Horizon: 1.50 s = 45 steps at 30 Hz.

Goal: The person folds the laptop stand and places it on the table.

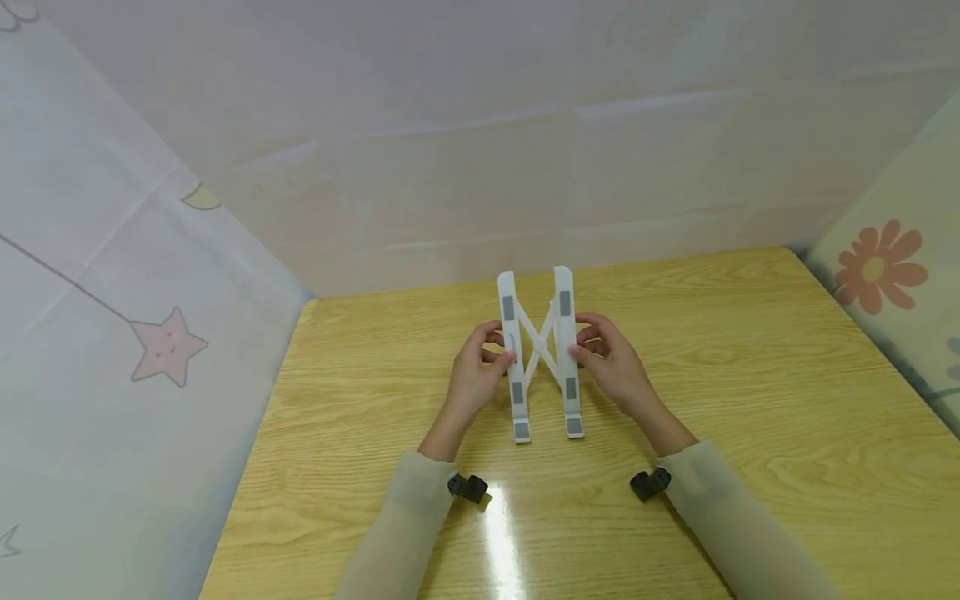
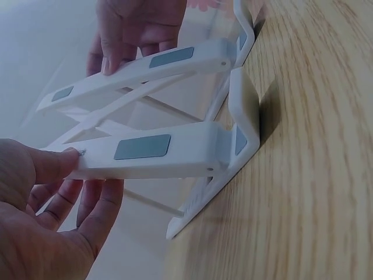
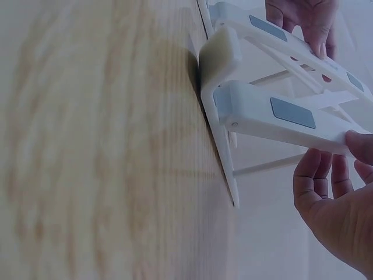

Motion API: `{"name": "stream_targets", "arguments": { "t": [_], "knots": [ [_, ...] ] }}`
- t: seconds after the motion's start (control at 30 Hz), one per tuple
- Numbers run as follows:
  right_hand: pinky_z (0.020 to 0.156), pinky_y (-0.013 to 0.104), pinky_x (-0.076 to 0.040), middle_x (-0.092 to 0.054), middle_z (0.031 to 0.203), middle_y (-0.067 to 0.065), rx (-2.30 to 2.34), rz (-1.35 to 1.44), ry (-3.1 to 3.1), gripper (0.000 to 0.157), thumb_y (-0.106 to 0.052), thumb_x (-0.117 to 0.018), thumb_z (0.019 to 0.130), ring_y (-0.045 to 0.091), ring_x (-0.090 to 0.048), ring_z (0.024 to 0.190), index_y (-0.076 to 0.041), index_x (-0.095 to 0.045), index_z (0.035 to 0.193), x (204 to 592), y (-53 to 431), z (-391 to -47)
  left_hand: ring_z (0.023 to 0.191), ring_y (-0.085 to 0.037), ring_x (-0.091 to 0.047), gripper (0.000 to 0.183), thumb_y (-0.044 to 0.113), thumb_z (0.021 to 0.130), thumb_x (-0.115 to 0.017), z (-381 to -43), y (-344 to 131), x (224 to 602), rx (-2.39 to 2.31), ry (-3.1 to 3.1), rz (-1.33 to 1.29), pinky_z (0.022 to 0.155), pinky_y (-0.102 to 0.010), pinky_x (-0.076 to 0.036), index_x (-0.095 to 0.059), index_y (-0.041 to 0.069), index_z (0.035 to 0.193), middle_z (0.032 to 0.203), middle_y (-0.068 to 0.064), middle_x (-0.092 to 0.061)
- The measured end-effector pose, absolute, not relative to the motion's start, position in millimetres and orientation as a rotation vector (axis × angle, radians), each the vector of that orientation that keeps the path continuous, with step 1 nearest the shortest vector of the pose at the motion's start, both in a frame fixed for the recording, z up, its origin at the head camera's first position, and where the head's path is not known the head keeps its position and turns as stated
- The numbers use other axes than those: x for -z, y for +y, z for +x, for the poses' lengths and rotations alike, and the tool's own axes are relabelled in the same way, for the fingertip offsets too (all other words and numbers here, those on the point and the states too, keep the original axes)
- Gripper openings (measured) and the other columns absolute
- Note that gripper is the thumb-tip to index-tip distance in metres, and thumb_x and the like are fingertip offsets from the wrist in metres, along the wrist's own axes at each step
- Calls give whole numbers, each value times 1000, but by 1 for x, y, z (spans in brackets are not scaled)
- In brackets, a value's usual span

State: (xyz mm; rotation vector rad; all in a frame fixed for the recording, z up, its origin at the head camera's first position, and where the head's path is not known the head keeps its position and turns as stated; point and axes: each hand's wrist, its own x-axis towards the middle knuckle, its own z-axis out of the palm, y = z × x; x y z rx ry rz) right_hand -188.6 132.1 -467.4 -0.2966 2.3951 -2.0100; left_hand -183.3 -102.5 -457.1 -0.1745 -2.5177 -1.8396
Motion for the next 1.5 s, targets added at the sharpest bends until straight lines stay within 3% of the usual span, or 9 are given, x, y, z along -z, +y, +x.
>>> {"name": "stream_targets", "arguments": {
  "t": [0.23, 0.4, 0.6, 0.7, 1.0, 1.33, 1.5],
  "knots": [
    [80, 37, -61, -53, 108, 16, 2034, -319, 2354, 47, -1, -64, 98, 17, -63, 90, -6, -49, 143, 471, 130, -189, 85, -19, -63, 46, 7, 96, -70, -184, -100, 458, 1833, -2519, -188, 72, -46, -61, -55, 12, 139, 117, -8, -60],
    [80, 35, -61, -53, 108, 17, 2052, -324, 2330, 47, -1, -64, 98, 17, -64, 90, -6, -49, 143, 470, 127, -188, 85, -20, -63, 47, 7, 95, -70, -183, -98, 458, 1856, -2506, -193, 74, -50, -61, -55, 12, 139, 116, -8, -61],
    [82, 41, -60, -53, 109, 17, 2041, -324, 2323, 48, -2, -64, 98, 18, -64, 92, -8, -49, 144, 469, 125, -186, 86, -19, -64, 48, 11, 96, -71, -184, -96, 460, 1816, -2526, -247, 68, -32, -59, -53, 11, 141, 116, -7, -61],
    [83, 43, -60, -53, 109, 16, 2037, -316, 2324, 48, -3, -65, 98, 18, -64, 92, -9, -50, 144, 468, 125, -186, 86, -19, -64, 49, 11, 96, -71, -184, -95, 460, 1809, -2530, -252, 66, -29, -57, -53, 11, 141, 116, -8, -61],
    [81, 38, -59, -54, 109, 17, 2009, -310, 2354, 48, -3, -65, 98, 22, -63, 93, -10, -50, 143, 469, 121, -187, 85, -22, -64, 48, 9, 95, -71, -185, -90, 460, 1885, -2499, -268, 74, -44, -62, -54, 10, 140, 116, -11, -60],
    [81, 41, -59, -55, 109, 18, 2006, -315, 2355, 48, -3, -65, 98, 25, -63, 94, -9, -50, 144, 468, 118, -186, 86, -22, -64, 49, 8, 96, -70, -183, -86, 457, 1880, -2506, -280, 75, -42, -62, -52, 10, 141, 117, -11, -59],
    [83, 47, -58, -55, 109, 18, 2012, -322, 2342, 46, -2, -64, 99, 26, -63, 94, -9, -51, 143, 466, 116, -185, 85, -23, -64, 48, 8, 95, -71, -182, -83, 458, 1898, -2496, -295, 77, -50, -61, -53, 9, 140, 117, -13, -58]
  ]
}}
